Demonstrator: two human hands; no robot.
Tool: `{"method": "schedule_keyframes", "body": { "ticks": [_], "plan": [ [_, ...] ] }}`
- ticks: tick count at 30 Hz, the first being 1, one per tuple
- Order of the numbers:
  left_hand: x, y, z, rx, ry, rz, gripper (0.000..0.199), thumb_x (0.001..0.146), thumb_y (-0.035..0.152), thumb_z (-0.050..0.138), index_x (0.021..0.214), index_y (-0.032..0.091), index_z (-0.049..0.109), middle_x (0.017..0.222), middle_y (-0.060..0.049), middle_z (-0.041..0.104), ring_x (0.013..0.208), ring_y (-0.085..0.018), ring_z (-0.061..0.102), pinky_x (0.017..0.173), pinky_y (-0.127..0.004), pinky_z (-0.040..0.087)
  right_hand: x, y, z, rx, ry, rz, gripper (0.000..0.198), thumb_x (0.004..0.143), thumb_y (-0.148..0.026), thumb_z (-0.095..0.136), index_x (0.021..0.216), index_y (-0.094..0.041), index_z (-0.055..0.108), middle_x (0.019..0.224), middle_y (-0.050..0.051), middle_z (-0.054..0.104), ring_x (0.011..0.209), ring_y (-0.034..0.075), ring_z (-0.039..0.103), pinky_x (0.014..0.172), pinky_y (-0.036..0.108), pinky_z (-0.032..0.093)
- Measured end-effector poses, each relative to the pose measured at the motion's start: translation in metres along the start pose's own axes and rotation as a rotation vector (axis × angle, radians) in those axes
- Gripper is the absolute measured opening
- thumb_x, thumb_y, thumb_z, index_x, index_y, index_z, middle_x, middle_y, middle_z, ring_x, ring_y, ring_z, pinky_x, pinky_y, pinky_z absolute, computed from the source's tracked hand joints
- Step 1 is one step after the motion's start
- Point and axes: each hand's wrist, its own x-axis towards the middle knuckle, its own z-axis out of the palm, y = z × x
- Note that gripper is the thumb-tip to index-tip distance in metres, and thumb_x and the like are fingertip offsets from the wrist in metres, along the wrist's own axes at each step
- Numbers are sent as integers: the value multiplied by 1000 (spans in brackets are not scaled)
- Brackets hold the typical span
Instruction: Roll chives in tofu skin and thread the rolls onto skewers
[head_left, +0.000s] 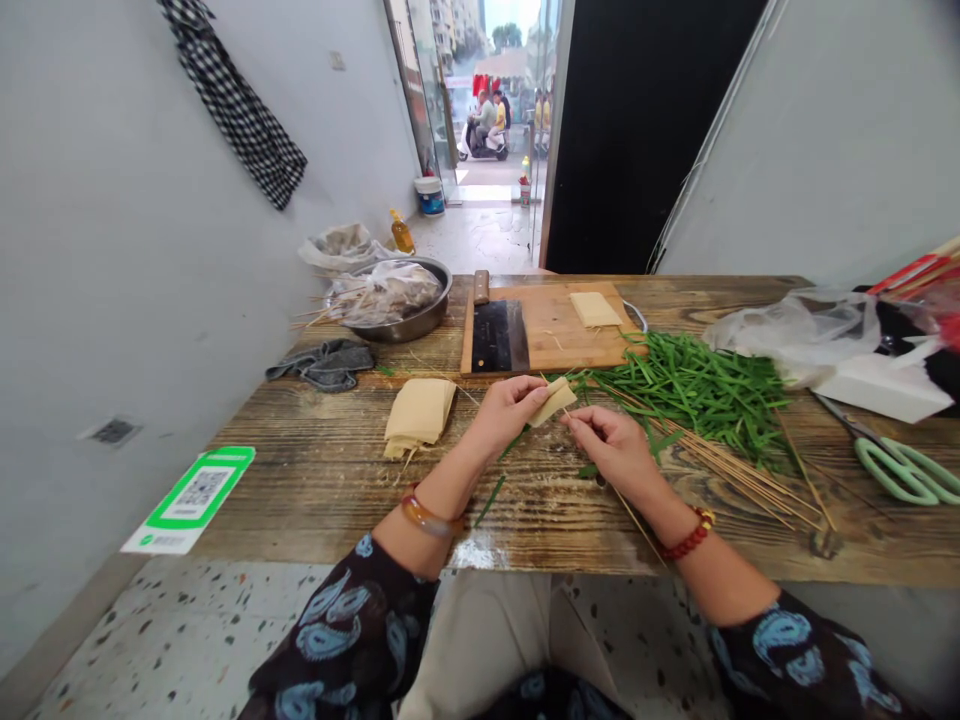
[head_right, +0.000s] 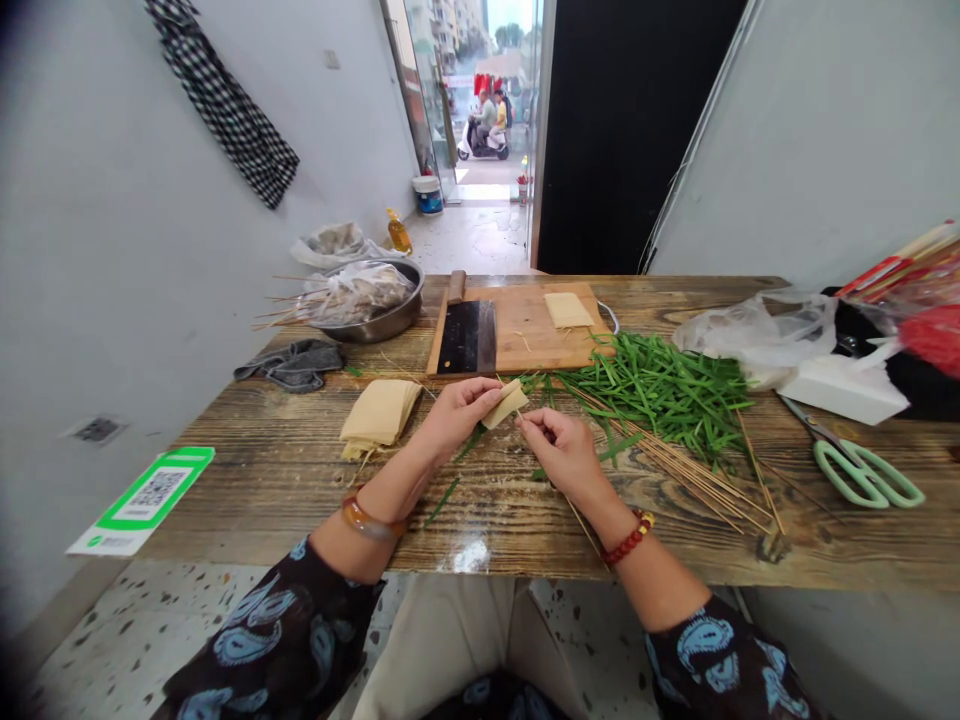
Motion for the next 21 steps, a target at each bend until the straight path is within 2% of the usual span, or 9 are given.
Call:
{"method": "schedule_keyframes", "body": {
  "ticks": [10, 21],
  "plan": [
    [0, -2, 1, -57, -6, 0, 31, 71, 41, 70, 82, 12, 68, 71, -1, 64, 60, -9, 50, 54, -20, 35, 0, 2, 1, -6, -15, -15, 31, 84, -41, 53, 81, -14, 68, 57, -2, 50, 52, 11, 42, 51, 24, 33],
    [-2, 2, 1, -127, -72, -42, 42, 66, 39, 76, 95, 11, 65, 85, -6, 69, 71, -12, 60, 64, -22, 44, 0, 6, 0, -14, -14, -21, 30, 85, -41, 53, 83, -15, 68, 57, -2, 52, 51, 11, 42, 47, 22, 32]
  ]
}}
